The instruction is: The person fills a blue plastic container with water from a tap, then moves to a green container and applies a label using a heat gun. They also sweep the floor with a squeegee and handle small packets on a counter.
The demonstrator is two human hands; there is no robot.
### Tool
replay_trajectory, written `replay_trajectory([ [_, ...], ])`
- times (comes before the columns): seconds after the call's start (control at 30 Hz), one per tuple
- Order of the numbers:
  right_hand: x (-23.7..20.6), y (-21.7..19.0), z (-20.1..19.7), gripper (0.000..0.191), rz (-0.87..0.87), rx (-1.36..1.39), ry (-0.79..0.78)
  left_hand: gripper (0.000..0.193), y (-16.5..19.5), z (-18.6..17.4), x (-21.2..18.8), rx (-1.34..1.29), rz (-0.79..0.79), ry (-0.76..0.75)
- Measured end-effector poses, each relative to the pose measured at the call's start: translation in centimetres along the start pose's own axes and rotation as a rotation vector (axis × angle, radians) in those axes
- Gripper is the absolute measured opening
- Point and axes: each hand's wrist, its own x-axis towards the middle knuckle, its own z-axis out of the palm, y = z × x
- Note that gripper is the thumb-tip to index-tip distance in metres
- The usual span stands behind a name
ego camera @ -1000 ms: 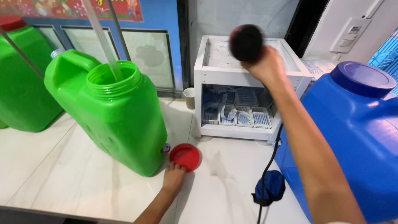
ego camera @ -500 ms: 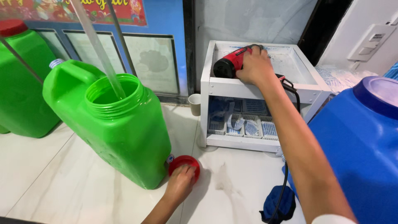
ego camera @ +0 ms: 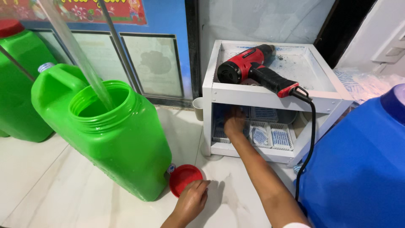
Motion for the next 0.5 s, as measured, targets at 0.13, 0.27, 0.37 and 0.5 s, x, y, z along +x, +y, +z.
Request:
replay_trajectory([
  [0.13,1.2,0.1,0.9,0.038,-0.137,0.064,0.454,0.031,-0.9,-1.0,-1.1,0.010,-0.050,-0.007],
  [0.27,3.5,0.4,0.5,0.022,0.179,0.349,0.001,0.032,-0.9,-1.4,-1.6,0.017,-0.090,-0.029],
  [0.37,4.6,1.5,-0.4,0.023,0.173,0.476,0.161,0.033,-0.3,-1.2,-0.6,0.008,-0.069,-0.031],
  [0.5,3.9,7.2,-2.0,0.029,0.066,0.389,0.345,0.029,0.9,-0.7,0.6,-0.049,-0.053,-0.081],
])
